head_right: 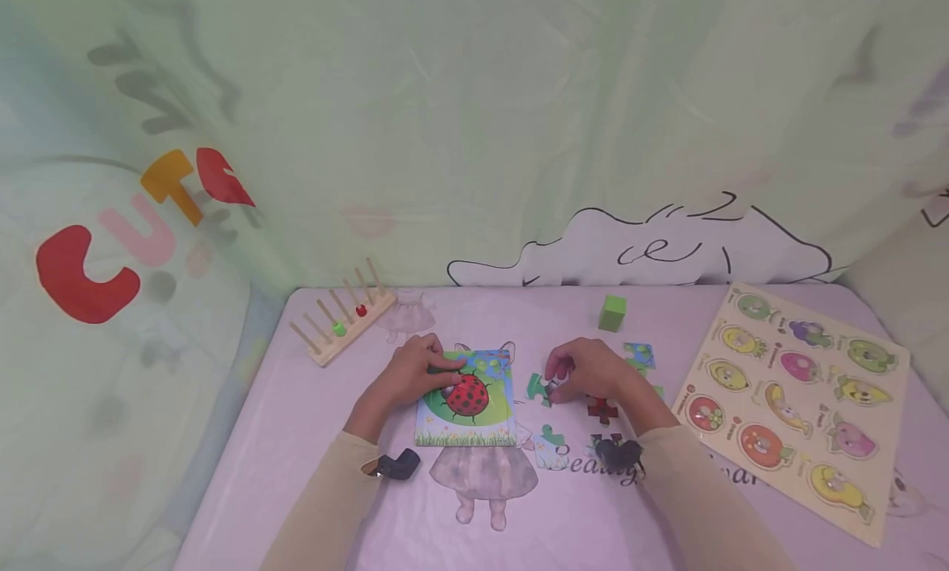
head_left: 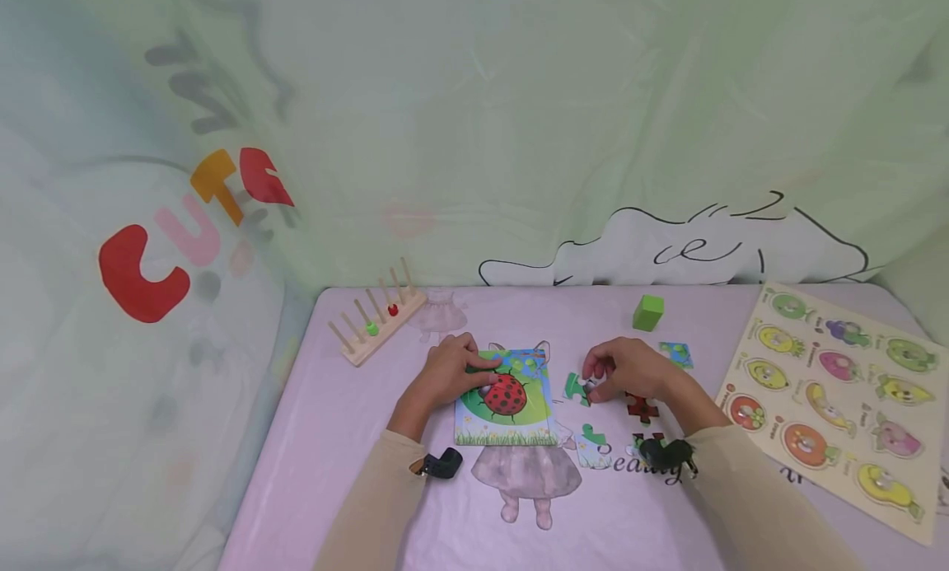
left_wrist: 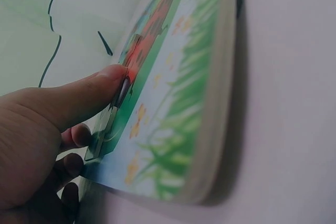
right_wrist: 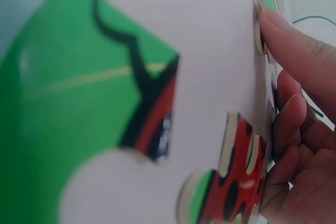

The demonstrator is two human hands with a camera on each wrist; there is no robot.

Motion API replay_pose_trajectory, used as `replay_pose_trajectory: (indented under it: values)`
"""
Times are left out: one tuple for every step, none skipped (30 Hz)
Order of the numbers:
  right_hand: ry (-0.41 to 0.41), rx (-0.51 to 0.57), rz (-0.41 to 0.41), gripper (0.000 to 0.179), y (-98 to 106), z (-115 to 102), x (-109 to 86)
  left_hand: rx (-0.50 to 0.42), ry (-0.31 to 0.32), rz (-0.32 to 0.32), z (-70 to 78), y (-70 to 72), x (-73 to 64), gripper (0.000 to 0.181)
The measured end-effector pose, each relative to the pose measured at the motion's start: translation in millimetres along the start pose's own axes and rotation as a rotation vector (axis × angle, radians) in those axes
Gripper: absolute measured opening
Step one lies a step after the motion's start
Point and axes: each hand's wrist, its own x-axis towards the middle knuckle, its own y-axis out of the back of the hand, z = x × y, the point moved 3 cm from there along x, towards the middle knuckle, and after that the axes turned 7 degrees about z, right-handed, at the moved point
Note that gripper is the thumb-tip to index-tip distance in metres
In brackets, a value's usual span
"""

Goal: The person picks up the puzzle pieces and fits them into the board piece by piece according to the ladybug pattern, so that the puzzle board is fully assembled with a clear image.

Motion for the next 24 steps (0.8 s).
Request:
replay_pose_trajectory:
  values:
    - [0.001,-0.002,0.000,0.024,0.0,-0.3,-0.3,-0.001,0.000,0.000,0.0,0.1,-0.1,0.034]
    - [0.002,-0.003,0.000,0.024,0.1,-0.6,-0.7,-0.001,0.000,0.000,-0.1,0.1,-0.1,0.033]
    - [0.003,-0.003,0.000,0.024,0.2,-0.9,-1.1,-0.001,0.000,0.001,-0.1,0.2,-0.3,0.033]
    - [0.004,-0.001,-0.001,0.024,0.5,-1.0,-1.6,-0.002,0.000,0.001,-0.1,0.2,-0.3,0.033]
    - [0.006,0.000,0.000,0.025,1.0,-1.3,-2.2,-0.001,0.000,0.001,0.0,0.4,-0.4,0.033]
    - [0.009,-0.001,0.001,0.025,1.7,-1.2,-2.8,-0.002,0.001,0.002,0.0,0.5,-0.5,0.033]
    - [0.011,0.001,0.005,0.025,2.5,-0.9,-3.5,-0.004,0.000,0.000,0.0,0.5,-0.4,0.033]
    - [0.013,0.003,0.010,0.025,3.6,-0.4,-4.2,-0.004,-0.001,0.001,0.1,0.6,-0.4,0.033]
    - [0.013,0.004,0.020,0.025,5.0,0.5,-5.1,-0.003,-0.002,0.001,0.1,0.5,-0.4,0.033]
    - [0.016,0.008,0.031,0.025,7.0,1.4,-6.2,-0.003,-0.003,0.001,0.2,0.5,-0.4,0.033]
    - [0.020,0.006,0.047,0.025,9.4,2.8,-7.5,-0.002,-0.005,0.002,0.2,0.3,-0.2,0.033]
    - [0.023,0.006,0.063,0.025,12.1,4.3,-9.0,-0.003,-0.007,0.002,0.1,0.1,-0.1,0.033]
    - [0.024,0.005,0.079,0.025,15.2,6.2,-10.3,-0.002,-0.010,0.002,0.1,0.0,0.0,0.033]
    - [0.020,0.000,0.092,0.025,18.7,8.1,-12.2,0.000,-0.011,0.004,-0.1,-0.2,0.0,0.033]
    - [0.014,-0.008,0.105,0.026,22.3,10.2,-13.9,0.001,-0.011,0.004,-0.2,-0.4,-0.1,0.033]
    - [0.010,-0.016,0.115,0.027,26.2,12.3,-15.5,0.000,-0.012,0.005,-0.3,-0.4,-0.1,0.033]
    - [0.002,-0.029,0.125,0.028,30.2,15.2,-16.9,0.000,-0.013,0.006,-0.4,-0.5,0.0,0.033]
    - [-0.012,-0.038,0.132,0.029,34.4,18.1,-18.4,0.000,-0.014,0.007,-0.5,-0.5,0.0,0.033]
    - [-0.028,-0.045,0.140,0.029,38.6,21.2,-19.7,0.001,-0.014,0.008,-0.6,-0.5,-0.1,0.033]
    - [-0.044,-0.053,0.147,0.031,42.9,24.7,-21.3,0.002,-0.013,0.007,-0.8,-0.6,0.0,0.033]
    - [-0.055,-0.060,0.155,0.032,47.3,28.5,-22.7,0.003,-0.013,0.006,-0.8,-0.7,0.1,0.033]
    - [-0.061,-0.068,0.163,0.033,51.7,32.3,-24.1,0.004,-0.014,0.006,-0.9,-0.8,0.2,0.033]
    - [-0.065,-0.079,0.172,0.033,56.1,36.6,-25.6,0.004,-0.014,0.005,-0.9,-0.7,0.3,0.033]
    - [-0.073,-0.090,0.179,0.033,60.0,40.2,-27.3,0.005,-0.014,0.005,-1.0,-0.7,0.5,0.033]
